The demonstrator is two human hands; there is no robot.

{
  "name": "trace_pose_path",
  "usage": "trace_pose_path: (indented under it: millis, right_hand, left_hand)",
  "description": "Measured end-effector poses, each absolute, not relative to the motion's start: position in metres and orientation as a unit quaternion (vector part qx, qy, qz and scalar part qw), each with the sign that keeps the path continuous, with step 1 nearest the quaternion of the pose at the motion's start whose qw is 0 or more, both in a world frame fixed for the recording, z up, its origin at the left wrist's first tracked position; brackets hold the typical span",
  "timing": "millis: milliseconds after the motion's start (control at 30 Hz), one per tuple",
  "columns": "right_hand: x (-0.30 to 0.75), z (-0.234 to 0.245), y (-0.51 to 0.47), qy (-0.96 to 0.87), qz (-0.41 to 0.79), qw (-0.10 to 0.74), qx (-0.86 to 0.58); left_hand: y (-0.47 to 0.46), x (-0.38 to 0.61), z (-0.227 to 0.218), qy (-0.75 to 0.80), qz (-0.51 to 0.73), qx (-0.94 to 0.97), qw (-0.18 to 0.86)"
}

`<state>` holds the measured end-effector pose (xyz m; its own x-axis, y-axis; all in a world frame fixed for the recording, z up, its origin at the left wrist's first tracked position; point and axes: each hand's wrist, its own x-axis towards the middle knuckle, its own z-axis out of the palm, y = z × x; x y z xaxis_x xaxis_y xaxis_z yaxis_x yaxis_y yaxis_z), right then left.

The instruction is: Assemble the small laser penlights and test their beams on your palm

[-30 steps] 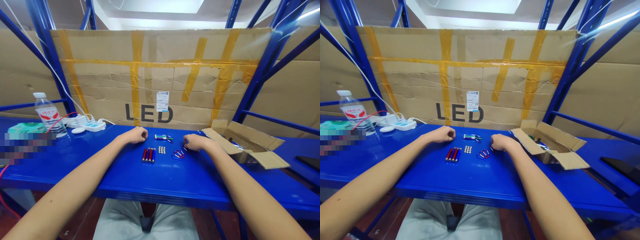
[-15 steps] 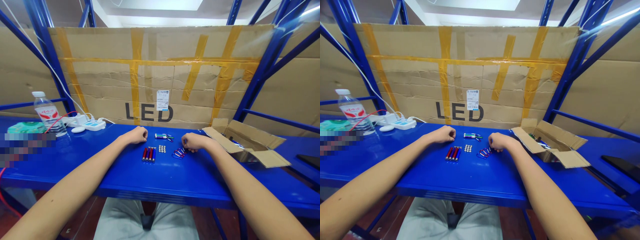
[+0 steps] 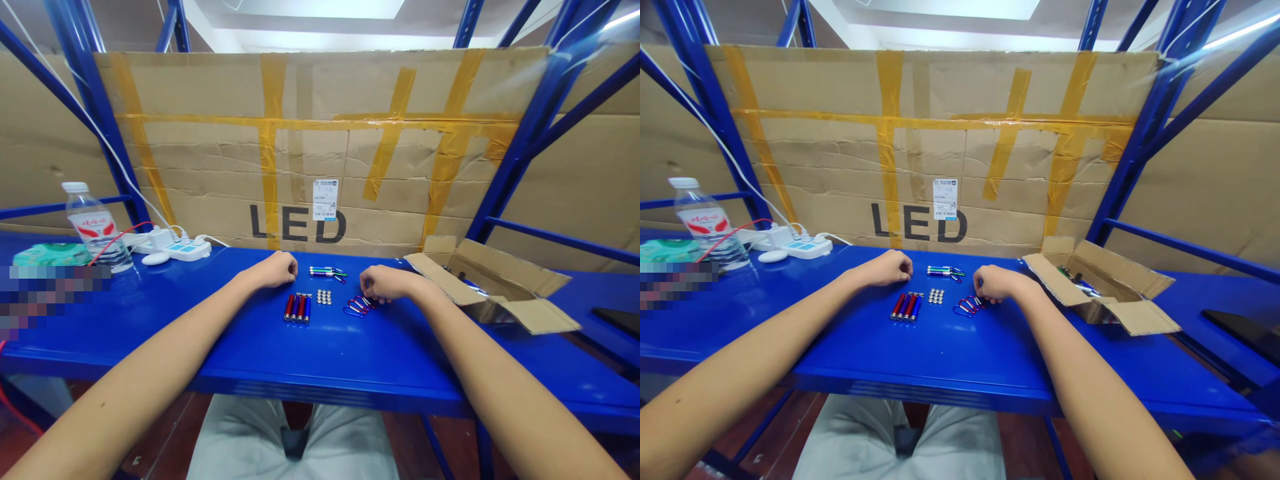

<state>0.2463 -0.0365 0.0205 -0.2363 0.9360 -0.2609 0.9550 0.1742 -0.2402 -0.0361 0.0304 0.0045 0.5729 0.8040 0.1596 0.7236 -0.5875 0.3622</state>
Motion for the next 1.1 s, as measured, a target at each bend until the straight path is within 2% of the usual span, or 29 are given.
trace_pose_path:
  millis: [567, 1100]
  right_hand:
    - [0.251, 0.016, -0.033, 0.748, -0.220, 0.020, 0.626]
    - [0.256, 0.011, -0.026, 0.755, -0.209, 0.015, 0.622]
  left_hand:
    - [0.031, -0.044, 0.017, 0.398, 0.053, 0.880, 0.254]
    - [0.029, -0.048, 0.023, 0.375, -0.007, 0.887, 0.270]
